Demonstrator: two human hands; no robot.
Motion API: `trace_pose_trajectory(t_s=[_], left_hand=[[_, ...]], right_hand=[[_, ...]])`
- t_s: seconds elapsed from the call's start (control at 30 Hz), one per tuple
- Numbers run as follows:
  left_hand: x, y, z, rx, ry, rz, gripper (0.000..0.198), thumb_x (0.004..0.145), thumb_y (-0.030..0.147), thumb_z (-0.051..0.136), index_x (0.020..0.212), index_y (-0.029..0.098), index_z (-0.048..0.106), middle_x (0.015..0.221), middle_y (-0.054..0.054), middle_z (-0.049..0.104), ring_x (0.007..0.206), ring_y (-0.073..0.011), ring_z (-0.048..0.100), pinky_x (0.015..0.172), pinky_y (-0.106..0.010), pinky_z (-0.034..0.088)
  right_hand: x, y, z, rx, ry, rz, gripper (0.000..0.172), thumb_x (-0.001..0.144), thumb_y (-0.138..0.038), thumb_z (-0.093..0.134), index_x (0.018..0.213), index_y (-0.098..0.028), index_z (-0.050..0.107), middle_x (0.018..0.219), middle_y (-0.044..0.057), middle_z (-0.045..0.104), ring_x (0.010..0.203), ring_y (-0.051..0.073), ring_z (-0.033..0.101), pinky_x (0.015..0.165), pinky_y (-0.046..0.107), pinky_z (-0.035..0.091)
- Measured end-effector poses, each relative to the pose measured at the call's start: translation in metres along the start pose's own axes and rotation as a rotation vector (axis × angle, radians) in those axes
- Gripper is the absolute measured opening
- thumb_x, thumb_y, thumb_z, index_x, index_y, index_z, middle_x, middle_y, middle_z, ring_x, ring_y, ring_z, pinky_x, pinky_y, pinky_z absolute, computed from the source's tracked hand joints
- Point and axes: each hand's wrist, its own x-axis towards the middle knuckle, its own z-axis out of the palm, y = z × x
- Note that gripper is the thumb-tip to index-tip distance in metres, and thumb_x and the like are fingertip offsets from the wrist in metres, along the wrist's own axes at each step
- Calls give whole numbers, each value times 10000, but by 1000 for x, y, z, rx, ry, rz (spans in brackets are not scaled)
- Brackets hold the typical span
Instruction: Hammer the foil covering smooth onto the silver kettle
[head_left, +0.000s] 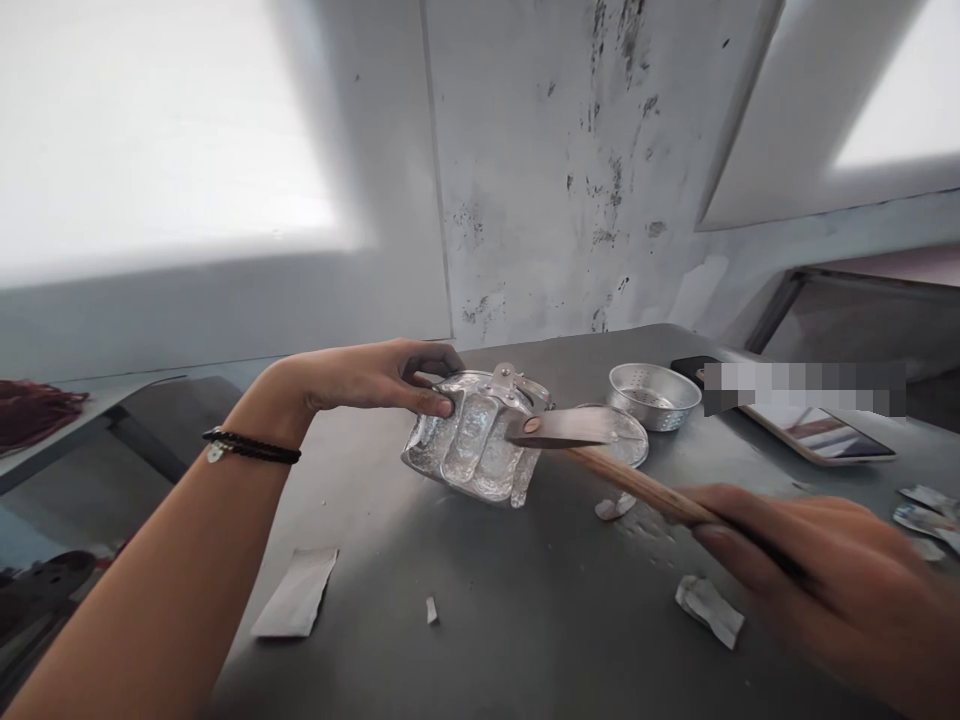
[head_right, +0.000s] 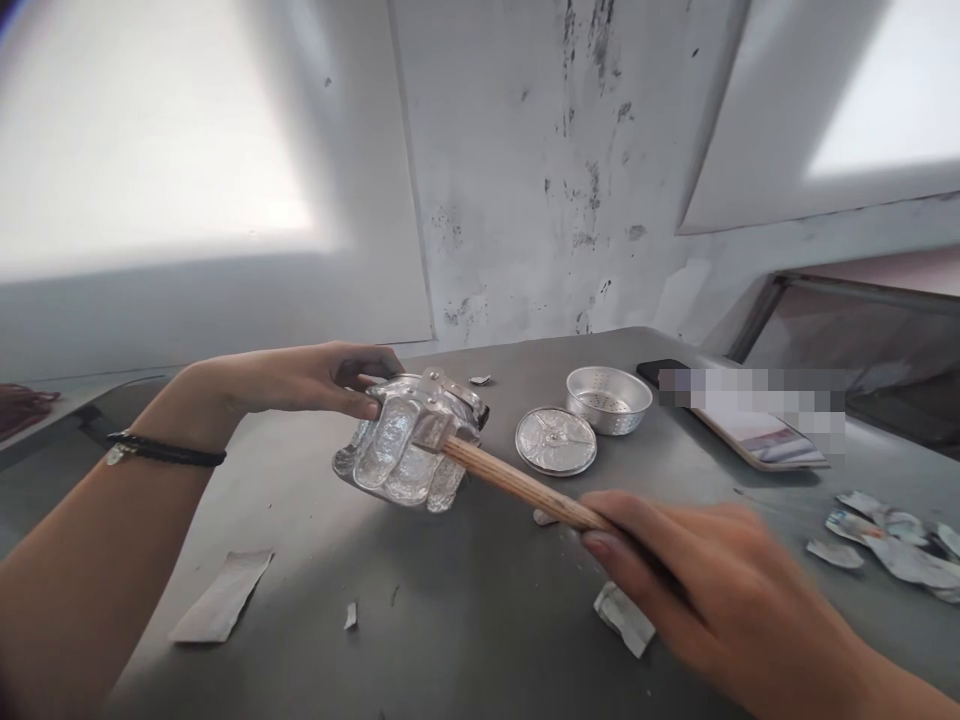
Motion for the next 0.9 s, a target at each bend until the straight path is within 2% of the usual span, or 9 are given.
trace_pose_trajectory(t_s=[0.13, 0.27, 0.43, 0.57, 0.67, 0.77, 0.83, 0.9], left_hand=[[0, -1, -1, 28, 14, -15, 560, 947, 636, 751, 1359, 272, 642, 1363, -70, 691, 1197, -283, 631, 978, -340, 503], [0, -2, -1, 18, -6, -2, 540, 973, 621, 735, 1369, 268, 636, 1401, -79, 686, 1234, -285, 635, 996, -340, 512], [-1, -5, -4, 71, 22, -45, 591, 976, 645, 709, 1443, 291, 634, 1467, -86, 683, 1300, -309, 636, 1015, -346, 527], [-9, 0, -9, 149, 46, -89, 634, 967, 658, 721, 1508, 343, 627, 1576, -52, 637, 1393, -322, 595, 1096, -363, 497], [-17, 12, -9, 203, 76, -130, 661, 968, 689, 694, 1544, 374, 616, 1599, -26, 627, 1404, -336, 593, 1102, -373, 493], [-22, 26, -4, 198, 100, -251, 662, 964, 759, 634, 1486, 354, 672, 1533, -45, 676, 1314, -353, 652, 1015, -376, 530], [-22, 33, 0, 199, 96, -310, 661, 950, 794, 617, 1389, 316, 738, 1413, -74, 739, 1214, -360, 692, 946, -382, 541], [-20, 36, 3, 217, 108, -242, 621, 932, 790, 643, 1231, 272, 809, 1202, -90, 801, 1071, -351, 723, 885, -389, 538]], right_hand=[[0, 1, 1, -10, -15, 8, 159, 1110, -387, 555, 1104, -304, 691, 677, -93, 712, 470, 117, 666, 458, 223, 476], [-1, 1, 2, 46, -64, 50, 228, 1109, -380, 521, 1044, -298, 724, 619, -84, 688, 440, 120, 650, 443, 213, 489], [1, 3, 1, 48, -47, 53, 212, 1095, -447, 596, 1070, -280, 724, 770, -52, 786, 536, 139, 716, 477, 226, 513], [5, 4, -5, 0, 31, 154, 270, 1100, -505, 571, 1003, -298, 714, 675, -85, 727, 472, 119, 663, 457, 220, 499], [6, 7, -5, -20, 10, 152, 301, 1074, -562, 602, 977, -298, 709, 684, -80, 714, 480, 121, 650, 465, 231, 497], [4, 9, -2, -12, -23, 184, 298, 1071, -579, 601, 1013, -303, 696, 748, -62, 735, 524, 125, 663, 502, 232, 504], [1, 10, -1, -45, -12, 244, 294, 1066, -594, 601, 1026, -314, 680, 773, -54, 746, 535, 130, 668, 519, 238, 505], [0, 11, -1, -98, 13, 302, 315, 1041, -635, 615, 1028, -323, 651, 767, -49, 752, 523, 142, 672, 497, 243, 494]])
